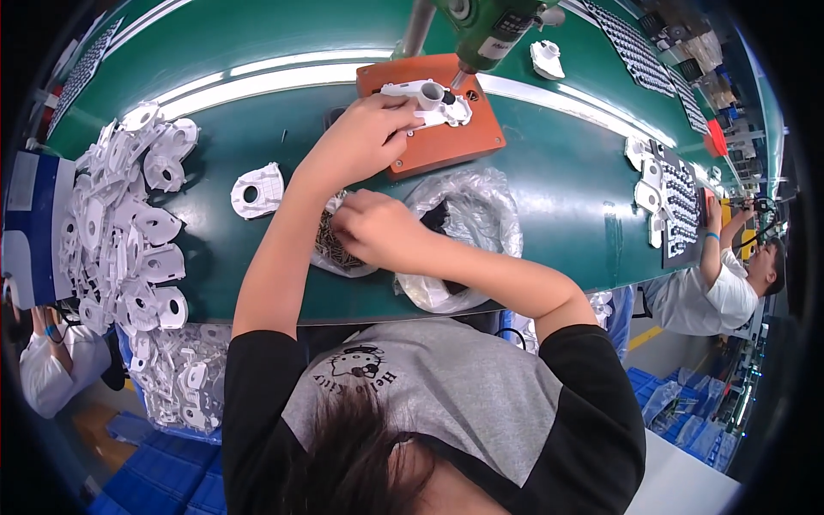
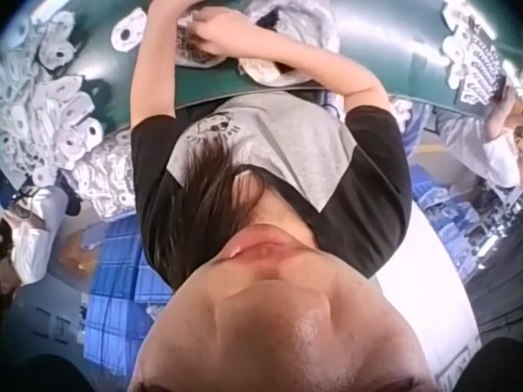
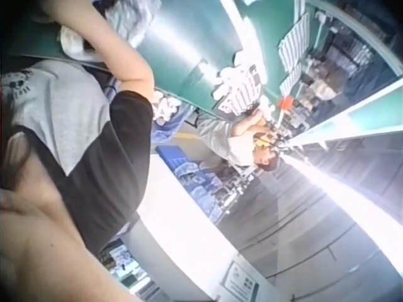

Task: Assembling small components into a plastic housing using a manual lever press on an assembly line.

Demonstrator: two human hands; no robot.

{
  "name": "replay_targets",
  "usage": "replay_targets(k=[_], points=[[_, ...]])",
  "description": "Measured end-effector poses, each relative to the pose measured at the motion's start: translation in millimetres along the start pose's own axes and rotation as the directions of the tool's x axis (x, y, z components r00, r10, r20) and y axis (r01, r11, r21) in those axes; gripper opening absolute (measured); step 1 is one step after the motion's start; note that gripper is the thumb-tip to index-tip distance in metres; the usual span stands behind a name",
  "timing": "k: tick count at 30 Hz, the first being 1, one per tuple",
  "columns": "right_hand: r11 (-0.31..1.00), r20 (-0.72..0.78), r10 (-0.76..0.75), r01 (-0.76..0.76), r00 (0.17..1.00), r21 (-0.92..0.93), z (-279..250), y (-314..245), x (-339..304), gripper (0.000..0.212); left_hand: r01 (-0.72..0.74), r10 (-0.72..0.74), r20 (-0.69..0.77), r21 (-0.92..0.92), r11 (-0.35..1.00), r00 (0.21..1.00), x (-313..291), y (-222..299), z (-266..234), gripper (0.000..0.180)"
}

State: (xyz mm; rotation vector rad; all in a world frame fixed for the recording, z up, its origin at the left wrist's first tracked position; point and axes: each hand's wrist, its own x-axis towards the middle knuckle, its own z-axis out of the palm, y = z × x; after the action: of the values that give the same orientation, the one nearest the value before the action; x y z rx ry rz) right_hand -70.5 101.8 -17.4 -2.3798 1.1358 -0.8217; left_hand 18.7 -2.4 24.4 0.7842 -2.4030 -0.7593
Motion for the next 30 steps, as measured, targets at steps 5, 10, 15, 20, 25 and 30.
replay_targets(k=[5,10,15,20,25,30], points=[[0.836,0.047,0.336,-0.321,0.941,0.446,-81,12,-5,0.011,-0.169,0.167,-0.196,0.007,0.986,0.966,-3,-7,7,0.024],[0.704,-0.129,0.614,-0.466,0.778,0.536,-134,71,-10,0.014,-0.006,0.007,-0.021,0.076,0.997,1.0,-3,16,11,0.043],[0.95,-0.305,0.304,-0.312,0.903,0.026,-140,106,9,0.02,-0.036,0.088,-0.126,0.367,0.929,0.988,-6,21,23,0.051],[0.916,-0.233,0.4,-0.397,0.886,0.062,-136,111,21,0.021,-0.027,0.072,-0.117,0.349,0.937,0.991,-8,20,22,0.047],[0.883,-0.131,0.47,-0.464,0.873,0.07,-141,112,31,0.021,-0.034,0.081,-0.129,0.332,0.943,0.988,-7,19,23,0.045],[0.86,-0.107,0.496,-0.471,0.862,0.195,-144,118,35,0.026,-0.028,0.075,-0.133,0.324,0.946,0.988,-6,18,22,0.044]])
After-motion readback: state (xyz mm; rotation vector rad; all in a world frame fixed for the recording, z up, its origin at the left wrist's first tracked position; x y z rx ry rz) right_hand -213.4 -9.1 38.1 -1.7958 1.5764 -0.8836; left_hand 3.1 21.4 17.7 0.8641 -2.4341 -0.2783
